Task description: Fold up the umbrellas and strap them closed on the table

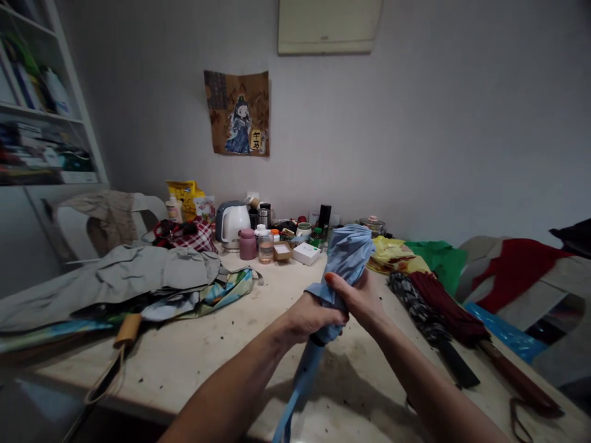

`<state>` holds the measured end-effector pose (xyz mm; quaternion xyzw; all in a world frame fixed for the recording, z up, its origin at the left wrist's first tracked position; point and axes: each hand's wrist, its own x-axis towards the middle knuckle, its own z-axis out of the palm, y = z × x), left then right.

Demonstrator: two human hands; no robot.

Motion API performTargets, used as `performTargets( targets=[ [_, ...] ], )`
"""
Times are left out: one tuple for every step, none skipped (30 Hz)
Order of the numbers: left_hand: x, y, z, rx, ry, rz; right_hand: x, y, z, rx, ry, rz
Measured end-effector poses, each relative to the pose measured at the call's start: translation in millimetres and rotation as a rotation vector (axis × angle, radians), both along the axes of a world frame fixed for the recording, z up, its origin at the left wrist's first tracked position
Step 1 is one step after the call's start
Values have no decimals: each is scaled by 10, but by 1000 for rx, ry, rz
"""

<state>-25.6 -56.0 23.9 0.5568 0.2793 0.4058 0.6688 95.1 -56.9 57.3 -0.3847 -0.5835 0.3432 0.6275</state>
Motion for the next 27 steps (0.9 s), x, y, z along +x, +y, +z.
performTargets(
  targets=[
    [-33, -5, 20, -28, -17, -21, 59, 26, 12, -3, -5, 83],
    [-67, -11, 40, -53, -47, -48, 129, 64, 17, -14, 5, 208],
    [-98, -18, 56, -71, -85, -83, 204, 112, 12, -32, 26, 364],
    [-124, -27, 67, -80, -124, -127, 278, 169, -4, -44, 66, 534],
    [-142, -36, 70, -90, -154, -178, 342, 232, -33, -67, 124, 650],
    [-151, -46, 64, -102, -170, -234, 391, 296, -73, -81, 188, 686],
    [-151, -56, 50, -113, -176, -293, 418, 358, -123, -90, 224, 681],
    [-143, -64, 29, -129, -175, -350, 423, 415, -179, -111, 220, 679],
    [-128, -71, 3, -145, -172, -403, 406, 463, -237, -128, 184, 704],
    [-109, -77, -23, -155, -168, -442, 372, 500, -294, -126, 127, 764],
    [-89, -83, -48, -159, -165, -473, 327, 528, -347, -112, 58, 844],
    [-68, -89, -67, -158, -167, -495, 278, 547, -393, -89, -14, 930],
    [-50, -96, -80, -155, -173, -512, 232, 557, -429, -82, -87, 1007],
    [-34, -105, -87, -151, -177, -527, 196, 561, -456, -98, -150, 1061],
    [-22, -114, -86, -148, -186, -538, 171, 559, -474, -132, -197, 1087],
    [-13, -125, -80, -149, -202, -545, 159, 552, -482, -177, -229, 1093],
    [-8, -135, -70, -151, -226, -545, 159, 541, -483, -219, -248, 1088],
    [-6, -145, -58, -149, -253, -537, 166, 527, -478, -243, -255, 1083],
    [-8, -153, -46, -145, -280, -533, 178, 511, -470, -246, -254, 1077],
    [-11, -159, -36, -140, -306, -536, 189, 493, -462, -237, -255, 1074],
    [-17, -164, -28, -136, -329, -547, 198, 476, -459, -232, -259, 1076],
    [-24, -166, -22, -135, -343, -566, 203, 461, -463, -228, -260, 1075],
    [-32, -166, -20, -138, -350, -586, 202, 449, -476, -225, -260, 1070],
    [-40, -164, -21, -147, -353, -601, 198, 441, -496, -224, -257, 1059],
    [-47, -161, -25, -157, -355, -610, 191, 435, -522, -224, -251, 1045],
    [-54, -155, -32, -166, -353, -611, 184, 432, -550, -226, -246, 1030],
    [-59, -148, -41, -171, -348, -613, 177, 429, -576, -227, -241, 1014]
  ],
)
